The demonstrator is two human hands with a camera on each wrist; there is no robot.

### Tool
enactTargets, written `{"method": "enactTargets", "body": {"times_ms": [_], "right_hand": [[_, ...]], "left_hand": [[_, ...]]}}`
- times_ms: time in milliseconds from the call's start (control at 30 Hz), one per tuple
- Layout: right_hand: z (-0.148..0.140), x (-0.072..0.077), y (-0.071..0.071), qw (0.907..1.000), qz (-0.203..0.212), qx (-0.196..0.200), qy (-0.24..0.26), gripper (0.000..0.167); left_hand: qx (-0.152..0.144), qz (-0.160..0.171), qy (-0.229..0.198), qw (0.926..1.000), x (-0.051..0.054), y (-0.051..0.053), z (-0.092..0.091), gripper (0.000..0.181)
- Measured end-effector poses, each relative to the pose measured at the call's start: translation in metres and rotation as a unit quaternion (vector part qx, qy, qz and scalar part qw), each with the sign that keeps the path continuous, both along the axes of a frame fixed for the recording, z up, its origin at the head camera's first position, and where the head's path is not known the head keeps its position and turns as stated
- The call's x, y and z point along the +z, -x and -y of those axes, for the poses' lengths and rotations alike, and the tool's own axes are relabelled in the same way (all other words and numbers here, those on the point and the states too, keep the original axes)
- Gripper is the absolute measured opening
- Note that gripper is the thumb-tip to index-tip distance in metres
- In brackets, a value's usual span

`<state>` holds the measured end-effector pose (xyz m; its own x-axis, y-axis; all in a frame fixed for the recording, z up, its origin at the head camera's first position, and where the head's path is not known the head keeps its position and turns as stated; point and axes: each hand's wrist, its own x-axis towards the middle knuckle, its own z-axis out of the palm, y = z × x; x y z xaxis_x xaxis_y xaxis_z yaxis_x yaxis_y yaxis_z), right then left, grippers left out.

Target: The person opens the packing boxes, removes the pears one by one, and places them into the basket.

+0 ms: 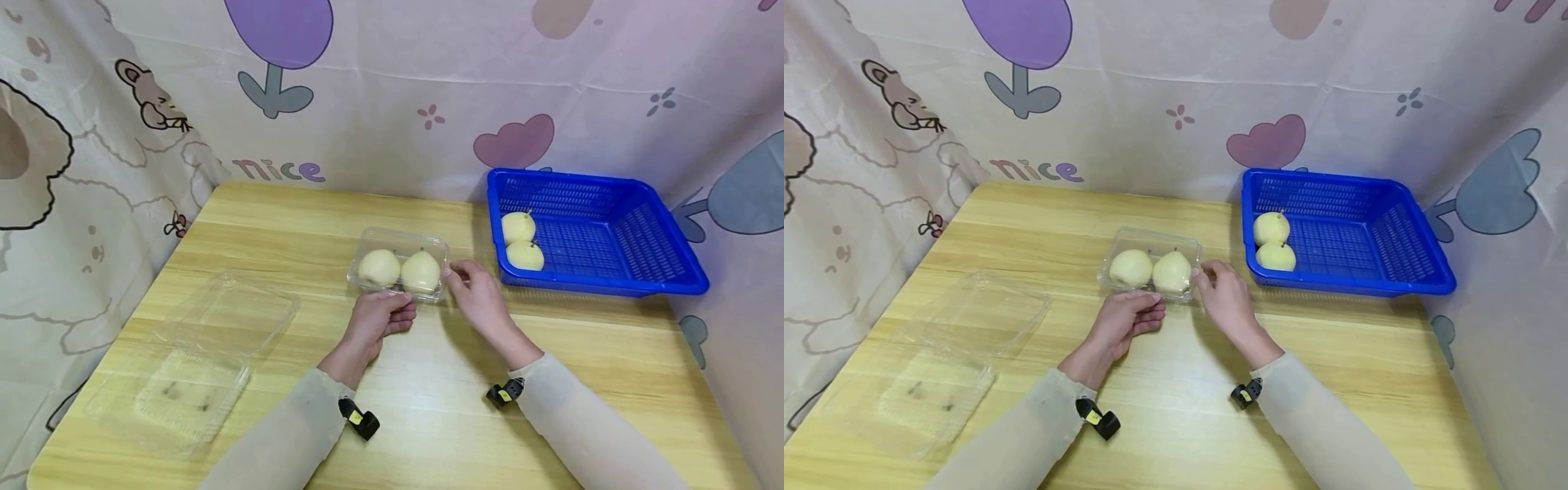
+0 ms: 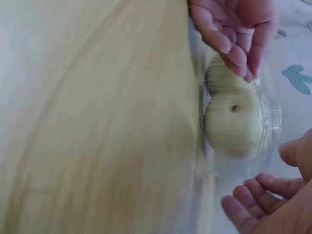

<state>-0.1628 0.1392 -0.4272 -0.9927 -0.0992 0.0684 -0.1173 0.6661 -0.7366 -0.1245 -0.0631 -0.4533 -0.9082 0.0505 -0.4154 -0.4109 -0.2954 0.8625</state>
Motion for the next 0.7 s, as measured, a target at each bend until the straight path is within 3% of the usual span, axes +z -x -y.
{"method": "enactTargets", "body": {"times_ms": [200,267,433,567,700], "right_hand": [[-0.001,0.001,0.005,0.9919,0.093,-0.035,0.079,0.036],[-0.001,0.002,0.007,0.9813,0.137,-0.040,0.128,0.037],[-0.003,0.002,0.012,0.9419,0.243,-0.043,0.228,0.040],[-0.005,-0.001,0.013,0.9202,0.280,-0.037,0.271,0.031],[-0.006,-0.001,0.015,0.9069,0.294,-0.045,0.299,0.023]], "left_hand": [[-0.001,0.004,0.004,1.0000,0.001,-0.001,0.000,0.025],[-0.002,0.004,0.006,1.0000,0.000,-0.001,0.000,0.025],[-0.004,0.009,0.005,0.9999,-0.001,0.001,0.000,0.026],[-0.003,0.011,0.003,0.9999,-0.002,0.004,0.001,0.028],[-0.010,0.009,0.003,0.9999,-0.002,0.006,0.002,0.029]]}}
